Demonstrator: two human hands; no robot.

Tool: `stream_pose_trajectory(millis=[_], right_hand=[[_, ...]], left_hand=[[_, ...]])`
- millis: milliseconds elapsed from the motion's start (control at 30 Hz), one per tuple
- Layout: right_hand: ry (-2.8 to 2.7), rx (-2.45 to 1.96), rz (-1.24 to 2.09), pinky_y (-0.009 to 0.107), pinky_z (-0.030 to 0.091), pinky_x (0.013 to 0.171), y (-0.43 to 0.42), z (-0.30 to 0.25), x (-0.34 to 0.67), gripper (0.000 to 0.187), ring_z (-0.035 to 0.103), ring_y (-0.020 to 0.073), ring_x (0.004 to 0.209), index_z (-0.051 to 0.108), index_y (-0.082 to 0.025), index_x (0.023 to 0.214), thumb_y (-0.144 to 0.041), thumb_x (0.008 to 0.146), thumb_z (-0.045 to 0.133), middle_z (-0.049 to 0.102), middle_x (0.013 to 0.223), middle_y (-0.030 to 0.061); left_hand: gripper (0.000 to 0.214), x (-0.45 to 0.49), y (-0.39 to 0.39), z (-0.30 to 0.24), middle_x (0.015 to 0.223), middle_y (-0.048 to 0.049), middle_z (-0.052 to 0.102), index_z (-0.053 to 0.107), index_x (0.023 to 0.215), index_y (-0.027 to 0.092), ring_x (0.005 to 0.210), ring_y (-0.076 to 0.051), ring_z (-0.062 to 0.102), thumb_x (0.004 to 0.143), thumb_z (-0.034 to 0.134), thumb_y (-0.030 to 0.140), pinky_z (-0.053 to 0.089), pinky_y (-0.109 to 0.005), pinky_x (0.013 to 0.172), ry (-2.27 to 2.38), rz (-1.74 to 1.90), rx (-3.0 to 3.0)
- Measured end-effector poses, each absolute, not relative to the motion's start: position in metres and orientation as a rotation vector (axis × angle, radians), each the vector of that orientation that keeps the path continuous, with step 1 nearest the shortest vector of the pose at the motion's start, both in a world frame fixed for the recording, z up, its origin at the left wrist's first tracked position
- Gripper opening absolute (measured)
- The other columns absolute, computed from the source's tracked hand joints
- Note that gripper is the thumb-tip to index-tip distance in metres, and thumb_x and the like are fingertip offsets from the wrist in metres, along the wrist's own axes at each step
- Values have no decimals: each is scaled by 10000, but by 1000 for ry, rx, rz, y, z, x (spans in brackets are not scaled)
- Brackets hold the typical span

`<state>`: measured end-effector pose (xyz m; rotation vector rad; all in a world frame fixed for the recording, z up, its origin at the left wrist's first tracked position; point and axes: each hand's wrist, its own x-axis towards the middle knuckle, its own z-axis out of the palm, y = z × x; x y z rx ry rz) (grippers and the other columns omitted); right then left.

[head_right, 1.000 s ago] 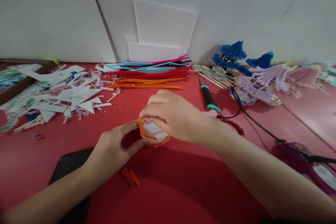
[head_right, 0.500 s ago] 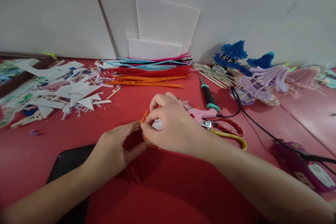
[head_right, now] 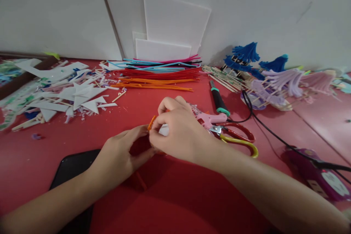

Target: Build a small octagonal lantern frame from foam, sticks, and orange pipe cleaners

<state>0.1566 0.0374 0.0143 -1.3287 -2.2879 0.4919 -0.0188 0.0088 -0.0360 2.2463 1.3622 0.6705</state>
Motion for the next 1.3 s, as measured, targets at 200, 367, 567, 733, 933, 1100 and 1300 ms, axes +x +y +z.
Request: stream_pose_trajectory(millis=[200, 367, 567, 733, 933, 1100, 1300], right_hand=[[-2320, -1322, 479, 360, 376, 740, 36, 16, 158, 159, 452, 170, 798, 672, -214, 609, -192, 761, 632, 536, 842, 23], [-2329, -1324, 469, 359, 371, 742, 36, 15, 158, 155, 454, 166, 790, 671, -212, 614, -179, 760, 631, 539, 833, 20], [-2317, -1325, 477, 358, 366, 740, 36, 15, 156, 160, 455, 162, 789, 653, -207, 609, -172, 762, 620, 543, 823, 15], [-2323, -1330, 485, 352, 357, 722, 36, 15, 156, 163, 446, 160, 778, 643, -200, 599, -166, 756, 616, 542, 812, 15], [-2341, -1322, 482, 350, 361, 727, 36, 14, 158, 154, 446, 157, 776, 657, -199, 616, -179, 764, 617, 539, 807, 14], [-2344, -1327, 472, 348, 362, 724, 36, 14, 157, 158, 450, 158, 774, 654, -195, 611, -176, 764, 623, 539, 808, 15], [-2327, -1203, 488, 340, 391, 768, 39, 19, 166, 87, 483, 169, 853, 693, -217, 843, -219, 823, 608, 530, 858, 22]], left_hand=[[320, -19, 9, -35, 1002, -71, 712, 553, 1097, 204, 910, -242, 672, 831, 606, 374, 535, -361, 783, 1360, 658, 2255], [304, -19, 8, -35, 993, -73, 713, 565, 1071, 204, 897, -243, 675, 839, 591, 399, 537, -365, 775, 1355, 665, 2259], [316, -19, 9, -34, 994, -72, 715, 573, 1075, 194, 894, -256, 674, 830, 606, 391, 540, -375, 746, 1348, 672, 2252], [308, -18, 8, -33, 988, -74, 719, 578, 1063, 190, 885, -258, 677, 822, 618, 378, 540, -369, 729, 1368, 646, 2246], [314, -18, 10, -33, 993, -80, 719, 580, 1072, 186, 887, -255, 679, 819, 623, 366, 539, -372, 752, 1359, 660, 2251], [312, -18, 10, -33, 994, -73, 721, 584, 1069, 189, 885, -262, 681, 813, 630, 362, 542, -388, 762, 1386, 625, 2255], [374, -17, 9, -33, 936, -69, 729, 587, 1088, 193, 863, -260, 686, 803, 633, 430, 546, -390, 758, 1462, 593, 2239]])
